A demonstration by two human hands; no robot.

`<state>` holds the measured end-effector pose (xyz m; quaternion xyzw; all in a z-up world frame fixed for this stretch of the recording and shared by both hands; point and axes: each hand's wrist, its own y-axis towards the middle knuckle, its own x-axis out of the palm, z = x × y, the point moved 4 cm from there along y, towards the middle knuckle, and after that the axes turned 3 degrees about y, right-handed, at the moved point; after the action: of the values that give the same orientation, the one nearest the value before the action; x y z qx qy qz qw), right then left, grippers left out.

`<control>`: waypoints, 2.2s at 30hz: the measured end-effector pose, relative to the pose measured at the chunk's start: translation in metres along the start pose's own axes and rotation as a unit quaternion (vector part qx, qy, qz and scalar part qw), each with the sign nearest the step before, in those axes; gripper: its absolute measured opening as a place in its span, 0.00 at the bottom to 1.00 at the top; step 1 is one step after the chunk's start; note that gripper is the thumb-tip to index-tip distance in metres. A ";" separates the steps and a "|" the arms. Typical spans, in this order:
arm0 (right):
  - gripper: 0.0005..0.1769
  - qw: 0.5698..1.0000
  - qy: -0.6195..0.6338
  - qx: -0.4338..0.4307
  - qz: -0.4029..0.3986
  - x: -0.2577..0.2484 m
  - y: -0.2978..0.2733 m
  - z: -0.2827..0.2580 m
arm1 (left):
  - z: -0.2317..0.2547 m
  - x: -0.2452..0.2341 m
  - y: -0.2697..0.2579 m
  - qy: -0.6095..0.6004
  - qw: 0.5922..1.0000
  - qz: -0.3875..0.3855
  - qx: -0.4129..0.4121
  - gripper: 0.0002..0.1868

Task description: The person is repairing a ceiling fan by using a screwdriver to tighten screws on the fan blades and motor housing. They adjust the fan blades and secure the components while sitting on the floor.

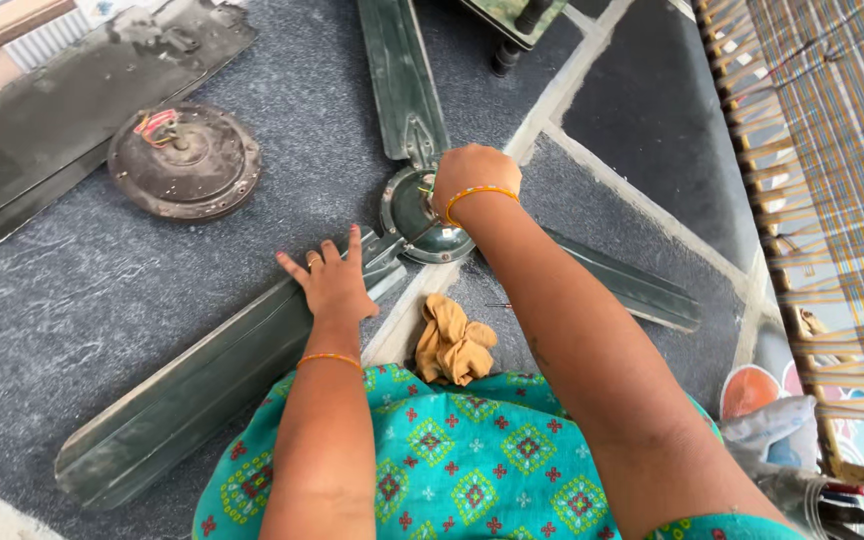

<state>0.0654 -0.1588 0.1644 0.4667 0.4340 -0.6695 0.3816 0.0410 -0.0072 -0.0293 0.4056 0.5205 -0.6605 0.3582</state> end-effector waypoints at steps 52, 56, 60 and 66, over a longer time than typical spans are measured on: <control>0.22 0.580 0.768 -0.184 -0.199 0.212 -0.077 0.113 | 0.121 -0.049 -0.095 -0.069 0.837 0.313 0.444 0.34; 0.25 0.608 0.739 -0.215 -0.194 0.205 -0.098 0.103 | 0.118 -0.056 -0.115 -0.117 0.828 0.338 0.432 0.26; 0.30 0.611 0.735 -0.253 -0.149 0.186 -0.102 0.107 | 0.114 -0.071 -0.131 -0.142 0.811 0.384 0.418 0.23; 0.35 0.654 0.700 -0.277 -0.082 0.165 -0.112 0.115 | 0.107 -0.073 -0.135 -0.197 0.807 0.405 0.383 0.23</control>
<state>-0.1160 -0.2465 0.0529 0.6321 0.7743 -0.0220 0.0203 -0.0670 -0.0813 0.1039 0.5450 -0.0677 -0.6666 0.5039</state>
